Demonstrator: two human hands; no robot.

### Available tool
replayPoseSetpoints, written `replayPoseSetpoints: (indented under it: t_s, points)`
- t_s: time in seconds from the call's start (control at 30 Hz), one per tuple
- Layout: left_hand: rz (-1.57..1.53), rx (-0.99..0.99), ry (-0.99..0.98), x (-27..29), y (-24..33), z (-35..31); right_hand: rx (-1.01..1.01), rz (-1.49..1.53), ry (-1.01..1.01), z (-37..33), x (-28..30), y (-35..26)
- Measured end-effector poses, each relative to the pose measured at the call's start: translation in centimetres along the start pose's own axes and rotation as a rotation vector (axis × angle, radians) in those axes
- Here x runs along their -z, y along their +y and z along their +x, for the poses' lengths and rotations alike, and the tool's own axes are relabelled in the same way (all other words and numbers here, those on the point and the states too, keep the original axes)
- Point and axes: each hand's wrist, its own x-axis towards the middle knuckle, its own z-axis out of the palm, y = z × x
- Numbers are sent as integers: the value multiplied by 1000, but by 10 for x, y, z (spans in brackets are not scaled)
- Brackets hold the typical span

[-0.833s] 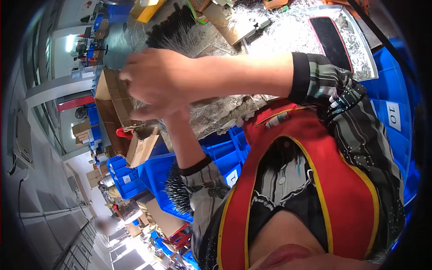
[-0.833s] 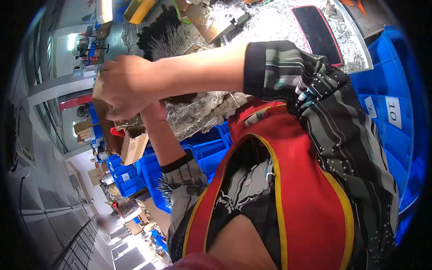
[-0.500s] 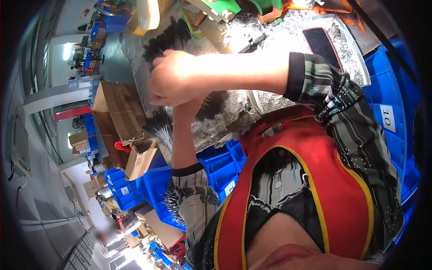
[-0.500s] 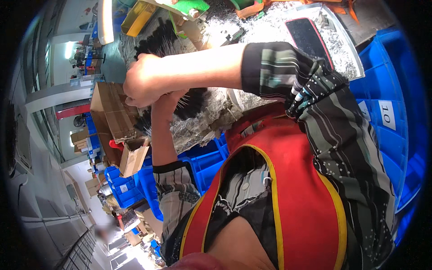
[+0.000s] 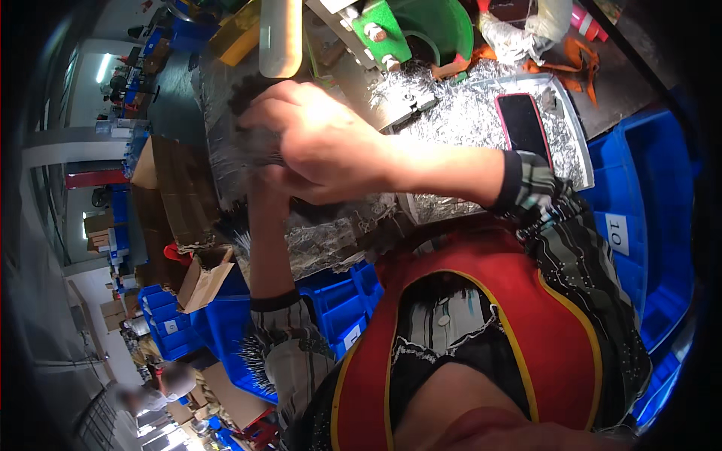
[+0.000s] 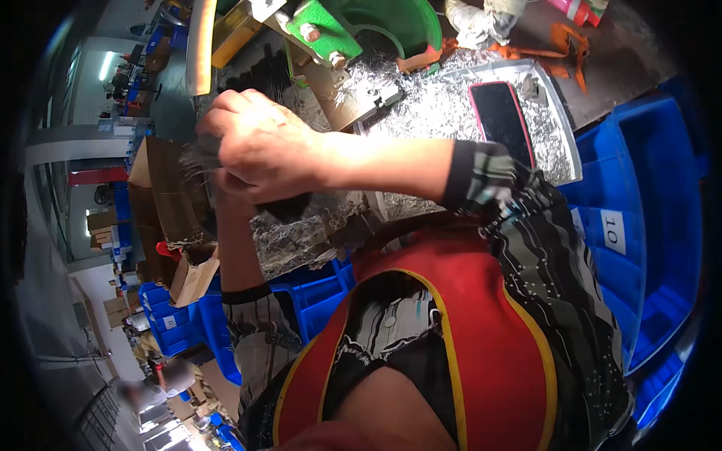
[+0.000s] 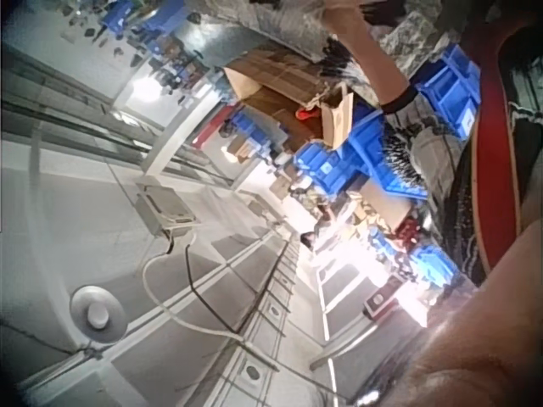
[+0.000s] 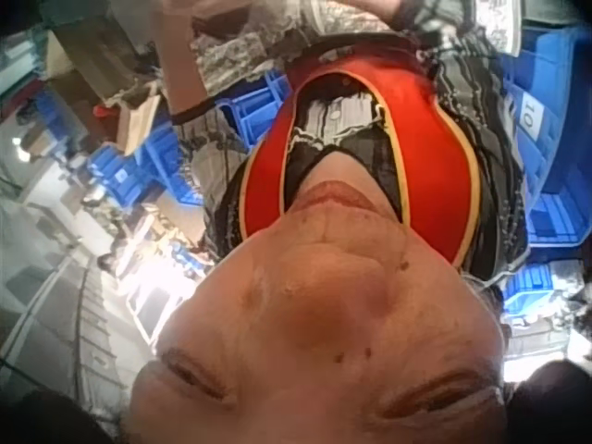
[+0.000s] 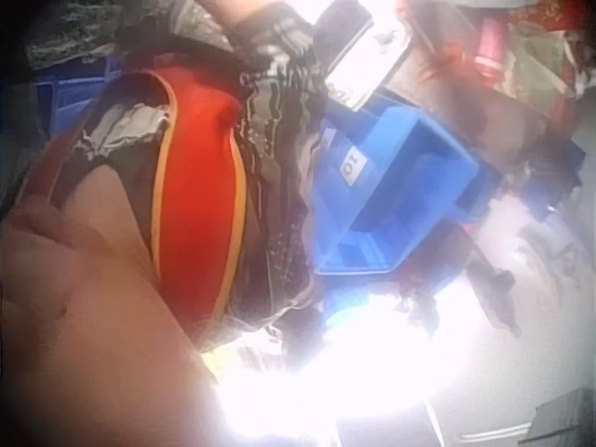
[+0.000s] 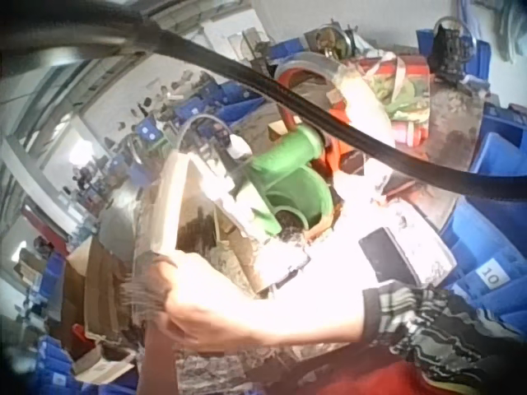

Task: Assembling bundles of synthetic bristles and securing them using a benchtop machine in a workshop.

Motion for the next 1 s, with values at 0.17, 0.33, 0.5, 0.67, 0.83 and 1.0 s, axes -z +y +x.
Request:
replayPoseSetpoints:
  t_s: [0.17,0.33,0.5,0.67,0.83,1.0]
  points:
    - [-1169,172,56,-26,-44,20,-12,-211,2,-25,18,2]
    - [-1410,299,79,-83,-87,31,-174,-244,-417,-74,41,26]
    - [-1401,381,248,-86,-96,32,-713,3,-148,-110,115,38]
    - [-1379,379,293,-90,-87,36,-1098,-221,37,-136,196,72]
    - [-1408,363,267,-83,-78,33,-896,-62,265,-98,219,77]
    - [-1405,353,285,-85,-80,31,-660,274,438,-89,202,110]
